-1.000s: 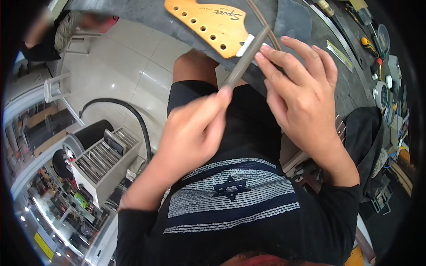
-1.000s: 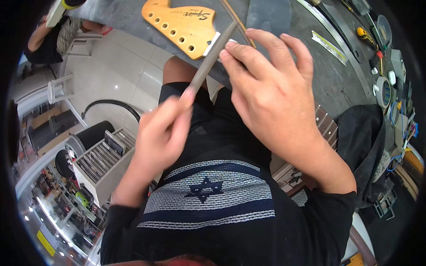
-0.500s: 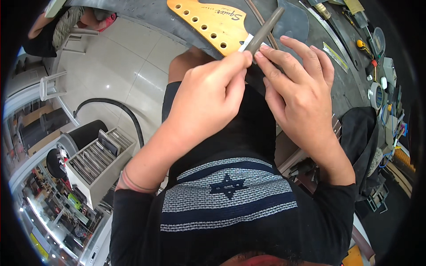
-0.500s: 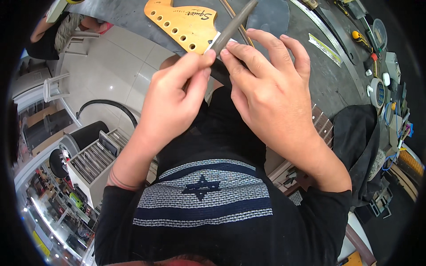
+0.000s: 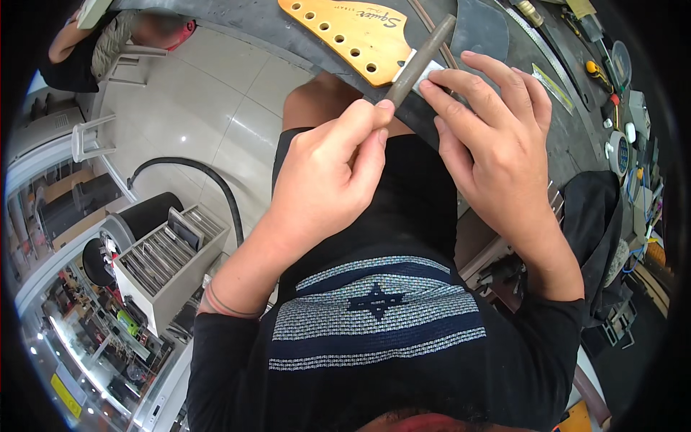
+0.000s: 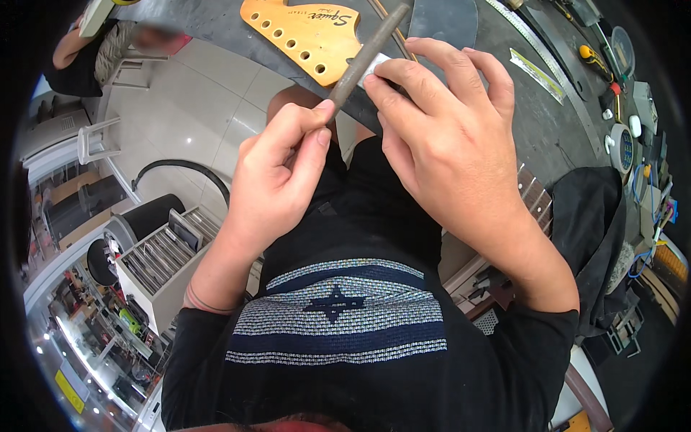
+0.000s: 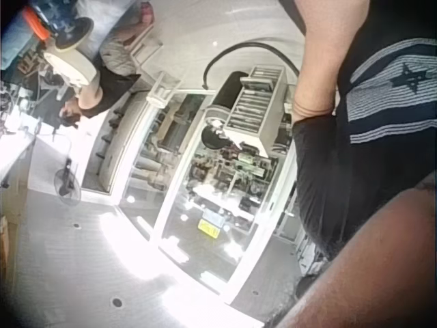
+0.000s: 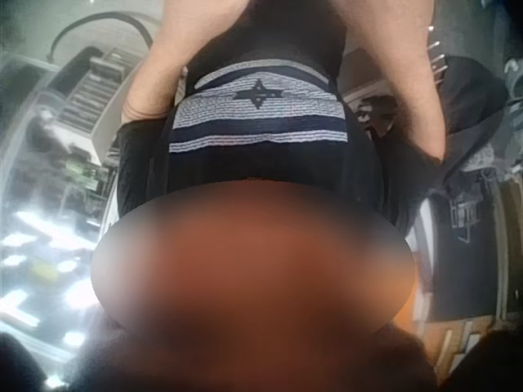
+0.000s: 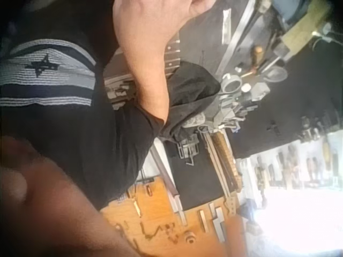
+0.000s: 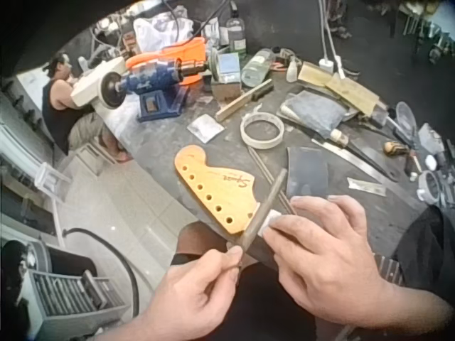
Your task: The person sands the nut area of a guitar neck using a file, brushes away dust with a brush, and turns the neck over to inspect it.
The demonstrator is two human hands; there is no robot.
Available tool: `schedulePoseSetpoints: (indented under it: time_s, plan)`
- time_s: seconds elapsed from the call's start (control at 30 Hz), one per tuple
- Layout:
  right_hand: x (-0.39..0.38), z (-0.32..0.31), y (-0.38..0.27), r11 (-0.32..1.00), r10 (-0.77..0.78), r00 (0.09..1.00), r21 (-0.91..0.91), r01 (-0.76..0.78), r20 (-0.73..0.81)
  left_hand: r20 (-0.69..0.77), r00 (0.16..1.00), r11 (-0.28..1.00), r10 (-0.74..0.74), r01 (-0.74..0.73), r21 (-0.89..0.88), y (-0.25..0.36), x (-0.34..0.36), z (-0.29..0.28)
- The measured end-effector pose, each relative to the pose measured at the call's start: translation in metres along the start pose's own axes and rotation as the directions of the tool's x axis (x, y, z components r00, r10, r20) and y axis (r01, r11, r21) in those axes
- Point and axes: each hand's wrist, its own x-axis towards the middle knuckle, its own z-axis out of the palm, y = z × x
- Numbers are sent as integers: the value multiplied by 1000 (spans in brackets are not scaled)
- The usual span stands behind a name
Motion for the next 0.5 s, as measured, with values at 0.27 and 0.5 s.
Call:
schedulePoseSetpoints:
  time_s: [0.27,0.5]
  plan:
    - [1,1,-1,1000,10,1000,3,-10,13,43,998,997,40,-43,72,-9,-67,-17]
    - [-2,-2,2,1000,13,1000,-3,-13,15,-17,995,994,100,-99,42,0,15,16]
